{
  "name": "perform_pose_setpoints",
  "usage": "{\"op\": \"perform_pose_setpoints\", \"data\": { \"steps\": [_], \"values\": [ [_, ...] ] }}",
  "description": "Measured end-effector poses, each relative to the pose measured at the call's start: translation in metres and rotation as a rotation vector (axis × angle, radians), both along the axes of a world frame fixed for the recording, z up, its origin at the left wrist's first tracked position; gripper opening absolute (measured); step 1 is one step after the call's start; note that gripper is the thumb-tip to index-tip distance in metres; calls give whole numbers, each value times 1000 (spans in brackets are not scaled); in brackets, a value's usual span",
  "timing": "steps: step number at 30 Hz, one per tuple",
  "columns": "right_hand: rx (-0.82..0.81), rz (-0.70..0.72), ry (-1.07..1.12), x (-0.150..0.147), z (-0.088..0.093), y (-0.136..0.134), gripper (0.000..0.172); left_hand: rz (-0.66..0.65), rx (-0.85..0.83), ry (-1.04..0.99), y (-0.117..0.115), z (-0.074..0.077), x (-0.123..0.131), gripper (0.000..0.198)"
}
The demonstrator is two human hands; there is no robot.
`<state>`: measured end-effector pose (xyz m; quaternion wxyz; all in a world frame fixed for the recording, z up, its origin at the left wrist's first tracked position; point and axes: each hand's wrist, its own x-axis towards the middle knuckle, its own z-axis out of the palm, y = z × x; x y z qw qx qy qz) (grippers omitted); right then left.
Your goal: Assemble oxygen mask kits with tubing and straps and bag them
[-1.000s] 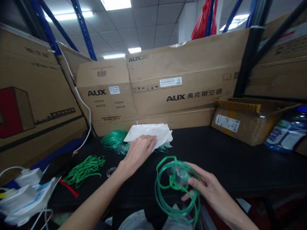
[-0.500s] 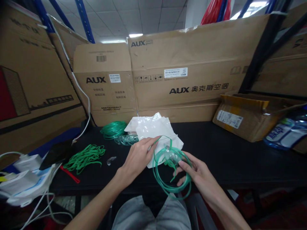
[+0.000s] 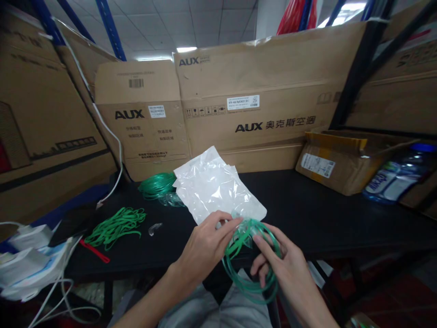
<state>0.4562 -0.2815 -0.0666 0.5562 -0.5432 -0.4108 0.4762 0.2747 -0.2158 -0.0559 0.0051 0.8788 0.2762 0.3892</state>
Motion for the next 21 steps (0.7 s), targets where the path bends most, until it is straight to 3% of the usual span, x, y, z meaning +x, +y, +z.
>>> {"op": "perform_pose_setpoints", "data": {
  "steps": [9, 15, 21],
  "values": [
    [27, -26, 17, 8, -11, -12, 93, -215, -77, -124, -30, -11, 11, 30],
    [-94, 142, 107, 0, -5, -27, 82, -118, -226, -195, -40, -13, 10, 22],
    [-192, 241, 99, -1, -9, -24, 82, 1, -332, -117, -44, -12, -8, 30]
  ]
}}
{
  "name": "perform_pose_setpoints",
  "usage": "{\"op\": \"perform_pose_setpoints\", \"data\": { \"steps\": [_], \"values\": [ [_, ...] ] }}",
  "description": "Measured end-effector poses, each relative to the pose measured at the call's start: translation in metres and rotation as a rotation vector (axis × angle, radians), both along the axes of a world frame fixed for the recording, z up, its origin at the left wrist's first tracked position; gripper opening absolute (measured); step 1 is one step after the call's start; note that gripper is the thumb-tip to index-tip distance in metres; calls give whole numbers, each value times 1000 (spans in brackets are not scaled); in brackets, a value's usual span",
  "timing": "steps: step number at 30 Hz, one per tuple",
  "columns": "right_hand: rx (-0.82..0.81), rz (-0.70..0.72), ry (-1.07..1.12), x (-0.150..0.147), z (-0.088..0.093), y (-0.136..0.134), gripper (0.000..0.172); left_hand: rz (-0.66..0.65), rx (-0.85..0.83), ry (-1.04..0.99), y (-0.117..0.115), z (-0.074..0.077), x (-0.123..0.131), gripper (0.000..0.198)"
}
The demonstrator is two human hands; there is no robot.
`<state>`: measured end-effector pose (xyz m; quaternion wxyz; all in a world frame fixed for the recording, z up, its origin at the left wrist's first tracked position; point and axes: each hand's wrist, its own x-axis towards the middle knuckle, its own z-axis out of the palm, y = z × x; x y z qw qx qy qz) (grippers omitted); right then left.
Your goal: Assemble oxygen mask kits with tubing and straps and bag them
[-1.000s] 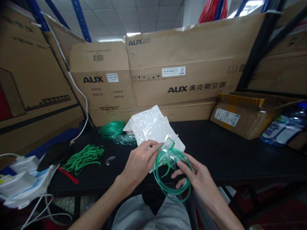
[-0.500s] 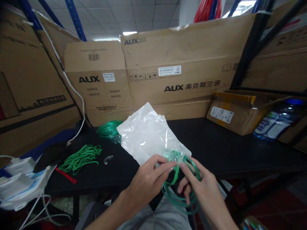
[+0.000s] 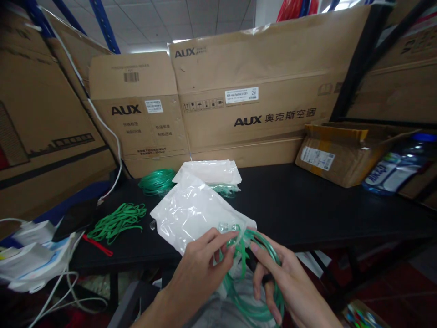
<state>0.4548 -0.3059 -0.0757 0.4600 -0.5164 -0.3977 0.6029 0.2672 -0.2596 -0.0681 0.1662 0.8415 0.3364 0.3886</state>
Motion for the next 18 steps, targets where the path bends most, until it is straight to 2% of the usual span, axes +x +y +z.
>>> {"op": "perform_pose_setpoints", "data": {
  "steps": [4, 10, 14, 18],
  "values": [
    [7, 67, 35, -7, -3, 4, 74, -53, -32, -62, -4, -1, -4, 32],
    [66, 73, 59, -29, -4, 11, 71, -163, -15, -105, -8, -3, -4, 27],
    [23, 42, 117, -35, -6, 15, 68, -82, -21, -80, -1, -2, -8, 24],
    [21, 103, 142, -32, -8, 12, 75, 73, 45, 49, 4, -1, -12, 23]
  ]
}}
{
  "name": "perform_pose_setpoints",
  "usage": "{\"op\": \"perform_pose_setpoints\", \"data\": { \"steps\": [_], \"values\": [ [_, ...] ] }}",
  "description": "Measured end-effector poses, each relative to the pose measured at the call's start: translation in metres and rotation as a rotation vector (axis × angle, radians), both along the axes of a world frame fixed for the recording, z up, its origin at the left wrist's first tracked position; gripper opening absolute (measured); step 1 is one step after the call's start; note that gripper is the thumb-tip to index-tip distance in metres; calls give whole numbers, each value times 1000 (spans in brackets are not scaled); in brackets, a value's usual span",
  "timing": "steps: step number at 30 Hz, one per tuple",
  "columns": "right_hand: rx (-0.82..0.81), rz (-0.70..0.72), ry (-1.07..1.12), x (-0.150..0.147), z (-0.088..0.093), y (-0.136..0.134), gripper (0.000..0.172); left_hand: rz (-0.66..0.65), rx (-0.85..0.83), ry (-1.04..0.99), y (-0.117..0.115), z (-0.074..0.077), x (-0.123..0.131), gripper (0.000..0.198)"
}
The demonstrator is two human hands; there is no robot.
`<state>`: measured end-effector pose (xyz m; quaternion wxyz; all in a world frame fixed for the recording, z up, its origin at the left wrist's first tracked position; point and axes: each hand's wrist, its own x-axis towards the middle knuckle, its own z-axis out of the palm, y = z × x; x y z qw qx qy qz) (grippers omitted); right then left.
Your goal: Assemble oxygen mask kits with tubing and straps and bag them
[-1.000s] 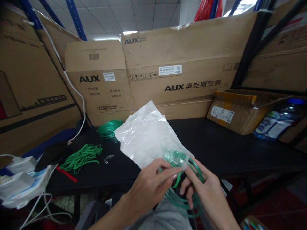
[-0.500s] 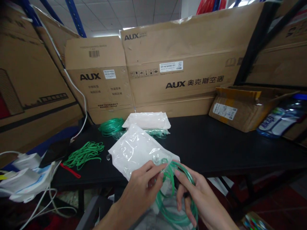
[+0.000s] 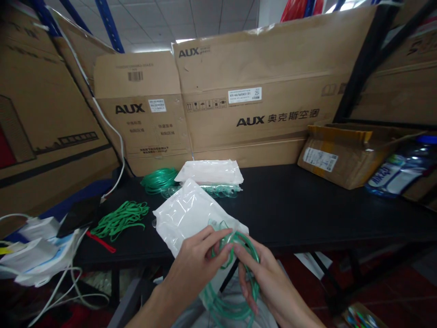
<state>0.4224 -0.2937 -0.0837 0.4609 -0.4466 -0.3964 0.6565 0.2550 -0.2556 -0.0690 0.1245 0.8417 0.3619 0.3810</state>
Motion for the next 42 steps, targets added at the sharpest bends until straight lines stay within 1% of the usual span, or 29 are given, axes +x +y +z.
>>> {"op": "perform_pose_setpoints", "data": {
  "steps": [4, 7, 10, 14, 16, 17, 18, 20, 22, 23, 25, 28, 30, 32, 35, 37, 40, 42],
  "values": [
    [34, 48, -63, 4, 1, -6, 84, 101, 128, 108, -4, 3, -1, 25],
    [38, 68, -131, 5, 2, -5, 86, 93, 148, 109, -6, 4, 0, 24],
    [61, 81, -167, 3, 0, -3, 84, 14, 159, 28, -5, 5, 0, 22],
    [76, 93, -175, -1, -2, 0, 84, -151, 151, -114, -3, 7, -4, 22],
    [76, 65, -160, -3, -2, 0, 84, -202, 130, -113, -3, 9, -7, 24],
    [78, 43, -152, -4, -2, 0, 83, -205, 107, -85, -3, 11, -8, 25],
    [81, 18, -142, -5, -1, -1, 82, -189, 83, -45, -4, 12, -9, 27],
    [70, -18, -129, -7, -1, -1, 78, -118, 36, 70, -4, 14, -10, 38],
    [47, -21, -119, -8, 0, -2, 75, -35, 31, 183, -5, 16, -10, 48],
    [35, -16, -117, -8, 0, -3, 74, 3, 45, 221, -5, 16, -10, 48],
    [23, 7, -123, -8, 1, -4, 72, 56, 93, 247, -5, 15, -10, 37],
    [36, 78, -142, -7, 1, -6, 71, 103, 158, 230, -4, 12, -10, 18],
    [37, 123, -156, -6, -1, -7, 73, 110, 171, 230, -4, 10, -8, 14],
    [28, 129, -171, -6, -5, -7, 76, 79, 176, 232, -6, 8, -7, 14],
    [15, 57, -156, -9, -12, -6, 79, -38, 200, 212, -12, 5, -4, 19],
    [1, -6, -116, -13, -15, -6, 78, -91, 205, 191, -14, 2, -3, 21],
    [-17, -56, -3, -16, -14, -4, 70, -61, 168, 157, -12, -1, -3, 22],
    [-23, -55, 98, -16, -10, -3, 58, -13, 138, 150, -8, -2, -4, 23]
  ]
}}
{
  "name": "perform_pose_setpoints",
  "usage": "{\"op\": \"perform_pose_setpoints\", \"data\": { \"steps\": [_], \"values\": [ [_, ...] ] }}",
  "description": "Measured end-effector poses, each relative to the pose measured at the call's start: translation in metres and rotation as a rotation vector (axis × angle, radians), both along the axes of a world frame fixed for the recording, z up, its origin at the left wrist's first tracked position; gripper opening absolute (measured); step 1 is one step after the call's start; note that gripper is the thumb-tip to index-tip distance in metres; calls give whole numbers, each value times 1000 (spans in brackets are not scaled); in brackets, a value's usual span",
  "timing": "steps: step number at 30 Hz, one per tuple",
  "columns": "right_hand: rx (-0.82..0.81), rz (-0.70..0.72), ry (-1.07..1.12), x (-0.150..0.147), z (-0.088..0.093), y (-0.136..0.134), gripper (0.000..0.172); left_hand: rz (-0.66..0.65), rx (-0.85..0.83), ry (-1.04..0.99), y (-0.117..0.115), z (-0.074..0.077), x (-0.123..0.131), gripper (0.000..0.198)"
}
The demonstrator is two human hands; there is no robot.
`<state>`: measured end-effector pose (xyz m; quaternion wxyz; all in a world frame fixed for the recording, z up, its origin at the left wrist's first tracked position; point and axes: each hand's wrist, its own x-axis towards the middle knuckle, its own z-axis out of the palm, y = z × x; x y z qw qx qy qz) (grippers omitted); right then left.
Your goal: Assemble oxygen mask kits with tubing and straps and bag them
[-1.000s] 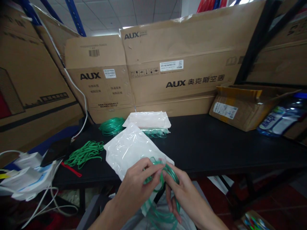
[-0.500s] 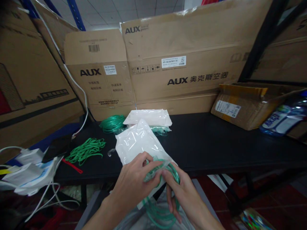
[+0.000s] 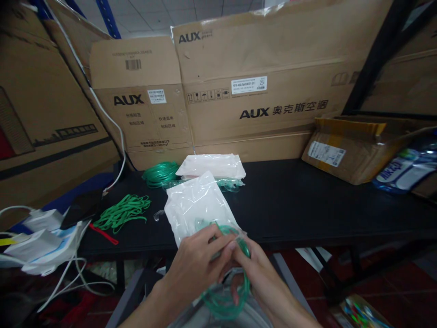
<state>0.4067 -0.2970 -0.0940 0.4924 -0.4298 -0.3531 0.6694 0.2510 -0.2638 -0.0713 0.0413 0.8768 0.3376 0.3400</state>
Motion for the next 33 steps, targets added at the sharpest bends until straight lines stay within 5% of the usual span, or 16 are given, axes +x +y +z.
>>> {"op": "perform_pose_setpoints", "data": {
  "steps": [4, 8, 11, 15, 22, 27, 33],
  "values": [
    [-17, 3, 162, 9, 6, -10, 40, 83, -25, 2, 8, -2, -5, 23],
    [-61, -36, 90, 19, 7, -33, 54, 107, -9, 0, 10, -5, -6, 24],
    [-42, 65, -102, 21, 5, -45, 68, 73, 13, 7, 9, -5, -6, 25],
    [-19, 71, -176, 18, -7, -38, 79, -36, 53, 85, 1, -2, -5, 21],
    [96, -70, -116, 14, -18, -24, 51, -117, 78, 132, -9, 1, -3, 26],
    [74, 121, -90, 11, -22, -29, 74, -40, 36, 54, -4, 0, -1, 28],
    [161, -47, -124, 17, -12, -31, 43, -32, -16, 153, -2, 8, -1, 28]
  ]
}}
